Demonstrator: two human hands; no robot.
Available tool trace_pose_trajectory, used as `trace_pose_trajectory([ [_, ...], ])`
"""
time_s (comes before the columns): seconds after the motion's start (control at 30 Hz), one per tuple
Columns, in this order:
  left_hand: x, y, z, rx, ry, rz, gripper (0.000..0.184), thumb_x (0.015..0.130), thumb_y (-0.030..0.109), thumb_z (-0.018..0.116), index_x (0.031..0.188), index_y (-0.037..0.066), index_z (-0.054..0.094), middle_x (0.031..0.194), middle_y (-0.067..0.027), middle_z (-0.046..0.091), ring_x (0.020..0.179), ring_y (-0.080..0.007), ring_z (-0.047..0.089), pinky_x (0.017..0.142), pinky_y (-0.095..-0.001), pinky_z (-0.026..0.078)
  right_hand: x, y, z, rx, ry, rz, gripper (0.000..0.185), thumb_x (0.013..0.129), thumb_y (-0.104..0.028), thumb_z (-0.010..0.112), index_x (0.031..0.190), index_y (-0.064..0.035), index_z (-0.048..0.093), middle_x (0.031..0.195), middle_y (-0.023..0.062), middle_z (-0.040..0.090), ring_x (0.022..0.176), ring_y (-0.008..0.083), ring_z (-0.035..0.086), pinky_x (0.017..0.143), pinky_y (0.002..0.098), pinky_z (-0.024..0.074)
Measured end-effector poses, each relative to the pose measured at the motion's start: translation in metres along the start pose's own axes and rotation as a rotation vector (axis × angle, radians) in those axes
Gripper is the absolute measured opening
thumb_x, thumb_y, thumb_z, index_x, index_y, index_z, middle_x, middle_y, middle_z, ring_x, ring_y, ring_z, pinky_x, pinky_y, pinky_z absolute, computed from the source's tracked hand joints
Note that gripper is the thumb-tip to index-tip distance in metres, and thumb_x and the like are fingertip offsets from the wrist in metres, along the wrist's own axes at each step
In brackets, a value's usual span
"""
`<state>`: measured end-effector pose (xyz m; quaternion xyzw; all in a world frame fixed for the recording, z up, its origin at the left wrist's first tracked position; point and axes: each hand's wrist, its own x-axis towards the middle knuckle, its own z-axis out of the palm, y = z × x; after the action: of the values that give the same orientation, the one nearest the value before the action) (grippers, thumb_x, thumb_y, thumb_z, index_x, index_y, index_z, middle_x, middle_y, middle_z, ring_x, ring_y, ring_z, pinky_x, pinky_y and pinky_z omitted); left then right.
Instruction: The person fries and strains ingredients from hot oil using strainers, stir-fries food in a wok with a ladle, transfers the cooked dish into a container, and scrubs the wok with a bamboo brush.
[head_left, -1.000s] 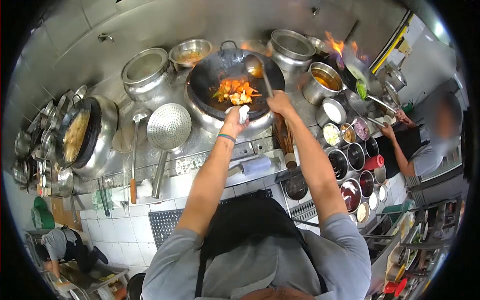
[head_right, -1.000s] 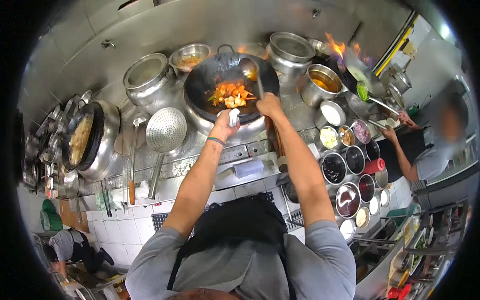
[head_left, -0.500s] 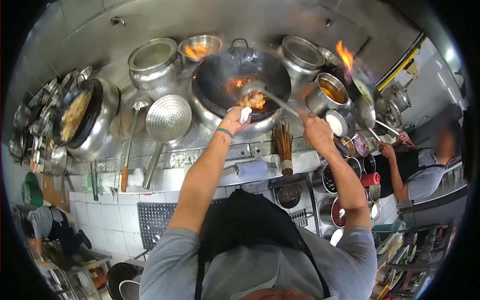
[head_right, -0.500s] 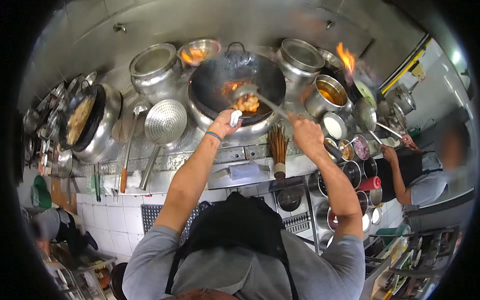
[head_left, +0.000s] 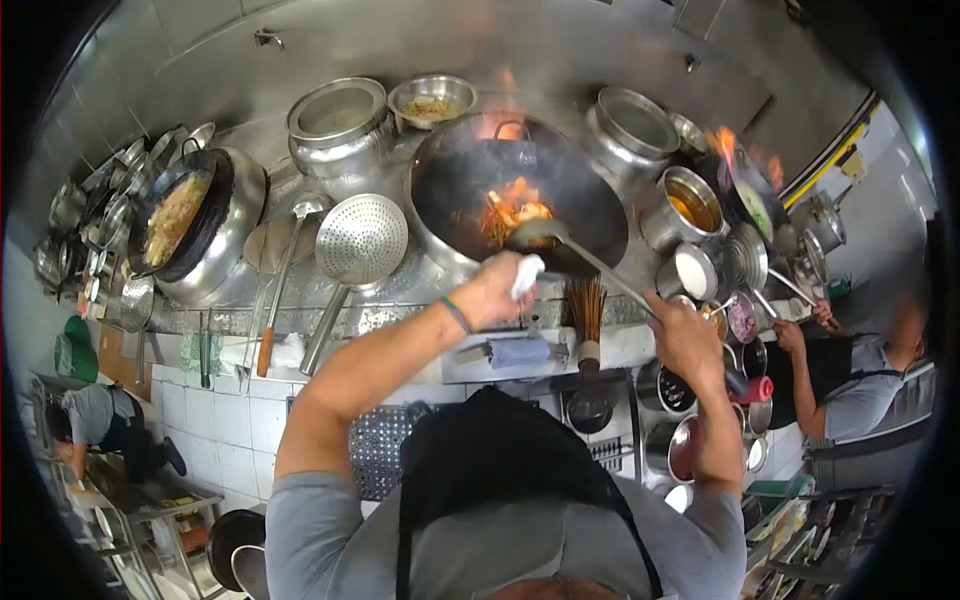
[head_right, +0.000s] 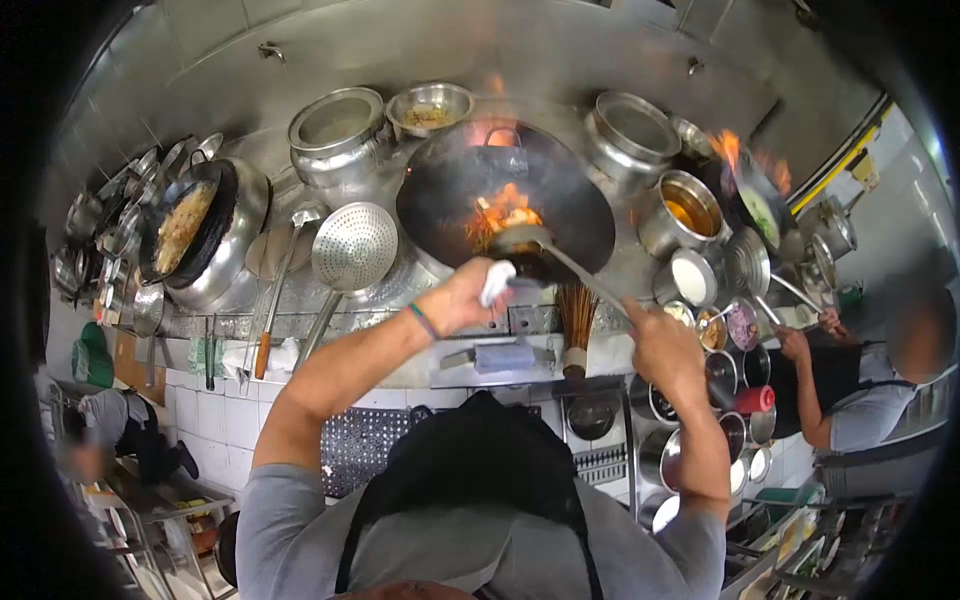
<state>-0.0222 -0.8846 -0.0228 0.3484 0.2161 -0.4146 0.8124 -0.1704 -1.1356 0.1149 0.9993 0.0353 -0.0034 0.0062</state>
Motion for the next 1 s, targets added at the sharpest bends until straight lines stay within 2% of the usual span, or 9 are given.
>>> trace_pose_trajectory([
  [0.13,0.047,0.031,-0.020,-0.072,0.034,0.037,0.023,0.097,0.025,0.047,0.090,0.007,0.061,0.069,-0.0055,0.058,0.058,-0.0173,0.057,0.041,-0.0267,0.043,0.065,-0.026,0.044,-0.009,-0.007,0.033,0.053,0.084,-0.006,0.059,0.137,-0.0123,0.053,0.101,0.0208,0.068,0.091,0.0425,0.067,0.079,0.0508,0.0540],
  [0.2,0.080,0.001,-0.052,-0.071,0.020,0.161,0.018,0.095,0.023,0.049,0.089,0.010,0.060,0.071,-0.0056,0.059,0.058,-0.0186,0.058,0.042,-0.0302,0.044,0.088,-0.030,0.079,0.019,0.053,0.068,0.054,0.085,-0.006,0.059,0.138,-0.0125,0.052,0.103,0.0205,0.068,0.092,0.0422,0.067,0.080,0.0506,0.0539],
  [0.3,0.030,-0.061,-0.076,0.084,0.039,0.188,0.011,0.092,0.020,0.052,0.085,0.015,0.060,0.069,-0.0041,0.059,0.058,-0.0188,0.059,0.043,-0.0340,0.043,0.075,-0.021,0.065,0.070,0.103,0.063,0.054,0.085,-0.007,0.060,0.138,-0.0130,0.052,0.105,0.0202,0.068,0.093,0.0418,0.067,0.081,0.0506,0.0534],
  [0.4,0.017,-0.058,-0.077,0.006,0.058,0.268,0.009,0.090,0.019,0.054,0.085,0.017,0.060,0.069,-0.0042,0.060,0.060,-0.0186,0.059,0.044,-0.0340,0.043,0.040,0.007,0.041,0.100,0.049,0.006,0.050,0.087,-0.010,0.062,0.136,-0.0142,0.056,0.107,0.0193,0.068,0.096,0.0406,0.066,0.083,0.0499,0.0527],
  [0.6,0.013,0.010,-0.021,-0.011,0.040,0.068,0.020,0.096,0.023,0.047,0.090,0.009,0.059,0.067,-0.0055,0.054,0.055,-0.0167,0.054,0.041,-0.0257,0.042,0.006,0.013,-0.016,0.004,-0.046,-0.076,0.048,0.088,-0.013,0.063,0.135,-0.0177,0.058,0.104,0.0189,0.069,0.098,0.0399,0.066,0.084,0.0495,0.0520],
  [0.7,0.005,0.025,-0.007,-0.022,0.064,-0.002,0.021,0.097,0.023,0.044,0.089,0.010,0.059,0.066,-0.0043,0.053,0.055,-0.0158,0.053,0.038,-0.0248,0.040,0.022,-0.015,-0.013,-0.032,-0.118,0.001,0.046,0.089,-0.013,0.061,0.135,-0.0171,0.057,0.100,0.0208,0.069,0.096,0.0400,0.067,0.083,0.0497,0.0530],
  [0.77,0.027,0.034,-0.013,-0.041,0.013,0.001,0.023,0.097,0.026,0.045,0.090,0.010,0.059,0.067,-0.0047,0.055,0.055,-0.0160,0.054,0.038,-0.0252,0.040,0.059,-0.022,0.029,-0.046,-0.004,-0.043,0.045,0.090,-0.013,0.061,0.135,-0.0150,0.056,0.097,0.0206,0.070,0.093,0.0407,0.068,0.082,0.0499,0.0538],
  [0.9,0.078,-0.004,-0.058,-0.072,0.086,0.209,0.015,0.095,0.024,0.051,0.096,0.011,0.059,0.077,-0.0063,0.063,0.058,-0.0194,0.058,0.042,-0.0326,0.044,0.107,-0.048,0.081,0.084,0.053,0.156,0.049,0.088,-0.014,0.062,0.137,-0.0171,0.056,0.102,0.0218,0.069,0.099,0.0405,0.065,0.086,0.0521,0.0516],
  [1.0,0.038,-0.054,-0.089,0.152,0.029,0.159,0.014,0.093,0.024,0.055,0.083,0.016,0.060,0.069,-0.0035,0.060,0.060,-0.0187,0.059,0.049,-0.0340,0.049,0.088,-0.030,0.083,0.156,0.165,0.113,0.050,0.088,-0.013,0.063,0.138,-0.0166,0.055,0.101,0.0217,0.069,0.096,0.0416,0.066,0.084,0.0516,0.0518],
])
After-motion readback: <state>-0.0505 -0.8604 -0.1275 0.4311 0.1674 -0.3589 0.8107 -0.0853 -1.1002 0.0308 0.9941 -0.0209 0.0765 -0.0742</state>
